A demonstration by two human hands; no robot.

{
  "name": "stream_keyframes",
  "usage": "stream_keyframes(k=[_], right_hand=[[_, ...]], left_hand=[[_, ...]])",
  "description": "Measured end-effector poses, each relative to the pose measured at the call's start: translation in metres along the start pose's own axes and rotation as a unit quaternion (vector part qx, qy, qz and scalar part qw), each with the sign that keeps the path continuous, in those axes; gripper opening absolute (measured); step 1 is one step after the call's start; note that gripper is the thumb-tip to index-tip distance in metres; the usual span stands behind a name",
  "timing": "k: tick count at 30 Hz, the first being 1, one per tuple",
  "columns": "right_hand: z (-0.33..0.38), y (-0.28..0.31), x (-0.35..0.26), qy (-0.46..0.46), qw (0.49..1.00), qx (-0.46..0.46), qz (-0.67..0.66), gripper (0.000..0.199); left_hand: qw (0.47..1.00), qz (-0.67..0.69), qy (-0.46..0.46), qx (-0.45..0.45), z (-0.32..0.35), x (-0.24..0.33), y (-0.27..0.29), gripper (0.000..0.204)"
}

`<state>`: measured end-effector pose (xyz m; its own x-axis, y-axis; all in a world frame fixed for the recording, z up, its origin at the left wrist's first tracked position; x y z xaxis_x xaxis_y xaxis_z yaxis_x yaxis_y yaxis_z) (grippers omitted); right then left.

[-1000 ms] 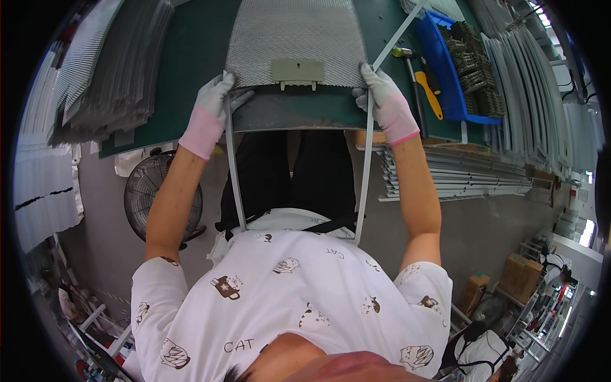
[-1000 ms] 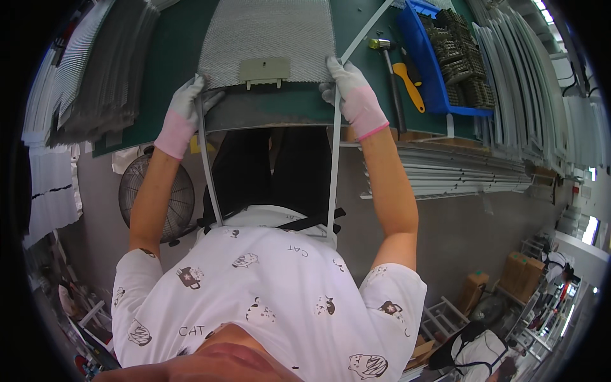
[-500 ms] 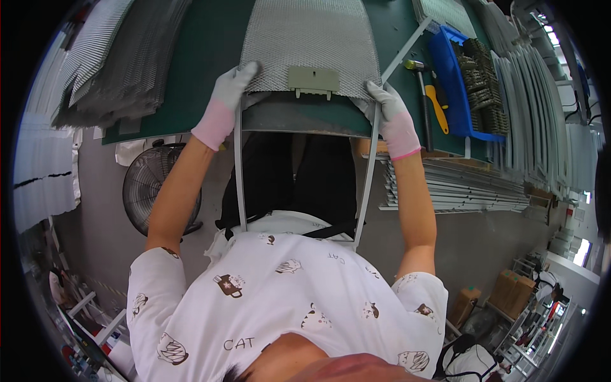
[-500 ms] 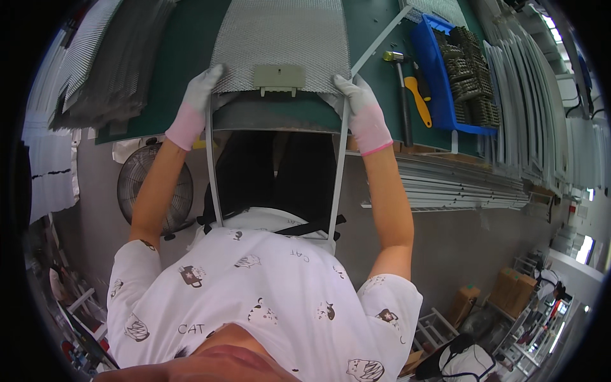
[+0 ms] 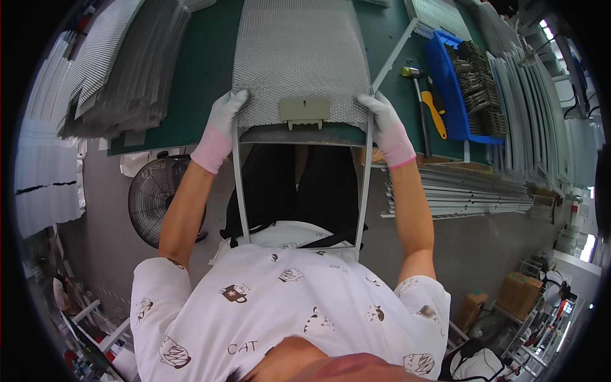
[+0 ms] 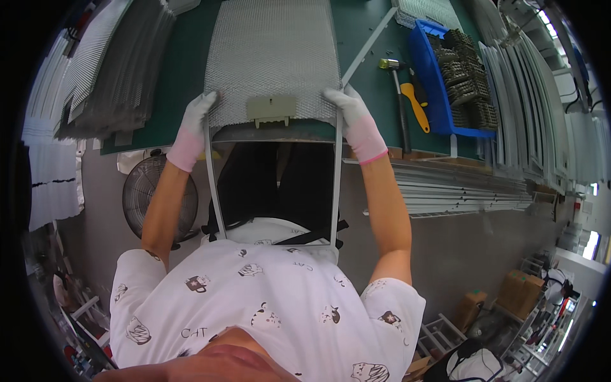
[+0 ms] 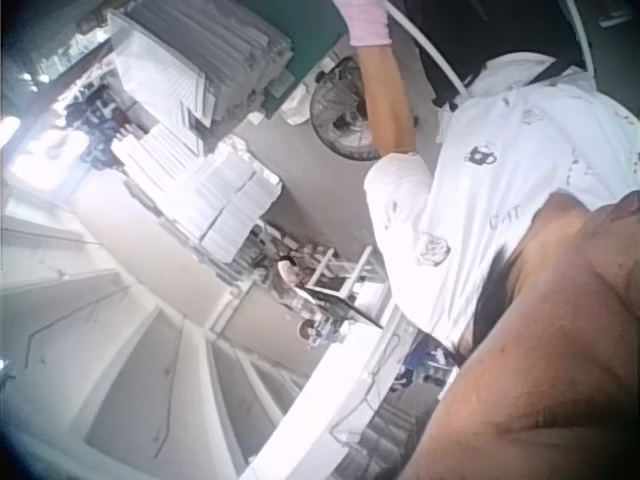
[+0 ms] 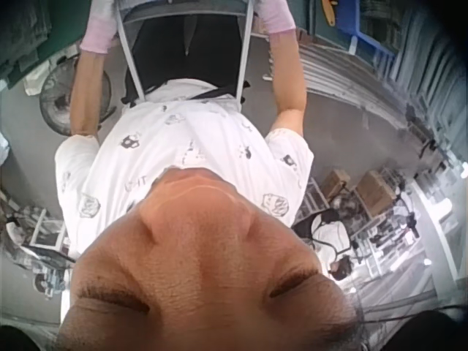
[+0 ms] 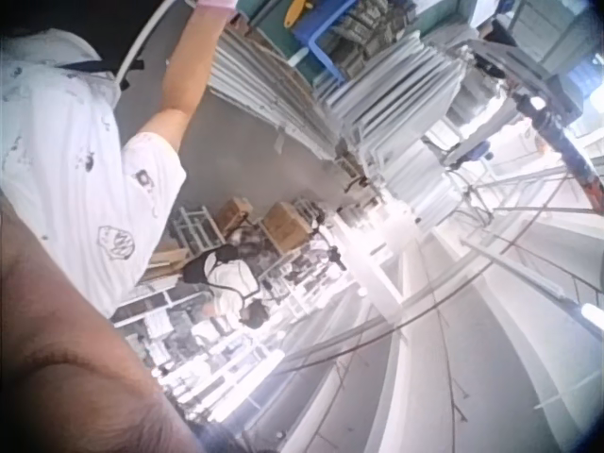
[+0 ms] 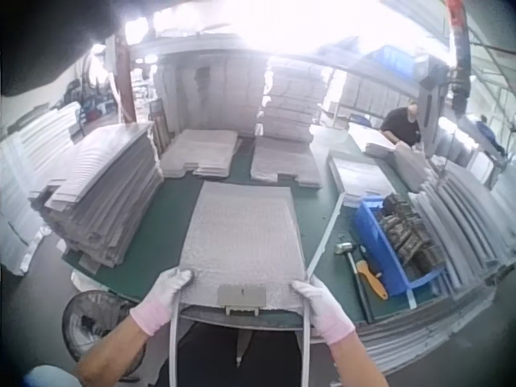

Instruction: Assemble metal mesh filters by attaching frames and handles using various tools.

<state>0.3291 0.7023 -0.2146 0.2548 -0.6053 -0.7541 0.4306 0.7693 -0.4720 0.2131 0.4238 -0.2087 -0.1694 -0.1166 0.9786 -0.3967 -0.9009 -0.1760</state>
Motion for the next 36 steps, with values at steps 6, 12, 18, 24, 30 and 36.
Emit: stream_keyframes(k=[6,12,18,24,30,36], right_hand=[[0.024,-0.031,-0.015,0.011,0.995,-0.096,0.013,0.047],[0.139,-0.125,-0.158,0.206,0.947,-0.159,0.186,0.066],[0.138,-0.143,-0.265,0.405,0.879,-0.103,0.23,0.037],[0.14,-0.114,-0.258,0.563,0.781,0.122,0.241,0.041],[0.15,-0.112,-0.245,0.537,0.816,0.061,0.207,0.031],[0.143,-0.082,-0.238,0.549,0.783,0.131,0.261,0.031]], left_hand=[[0.994,-0.032,-0.093,0.038,0.042,0.029,0.009,0.041],[0.957,0.0,-0.289,0.013,0.073,0.194,-0.023,0.033],[0.643,-0.344,-0.684,-0.015,0.051,0.303,-0.072,0.028],[0.899,-0.045,-0.432,0.057,-0.002,0.285,-0.078,0.029],[0.875,-0.03,-0.48,0.053,-0.002,0.278,-0.058,0.03],[0.894,-0.007,-0.446,0.041,-0.008,0.262,-0.047,0.034]])
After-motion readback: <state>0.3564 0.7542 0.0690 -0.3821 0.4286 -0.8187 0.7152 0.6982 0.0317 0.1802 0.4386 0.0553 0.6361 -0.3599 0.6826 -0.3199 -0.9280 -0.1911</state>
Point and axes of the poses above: each hand's wrist, its own z-axis away from the middle knuckle, its own y-axis out of the back of the hand, x = y × z, the point moved 10 cm from there along -z, towards the middle knuckle, and after that the axes turned 7 degrees about -y, right-handed, at the moved point
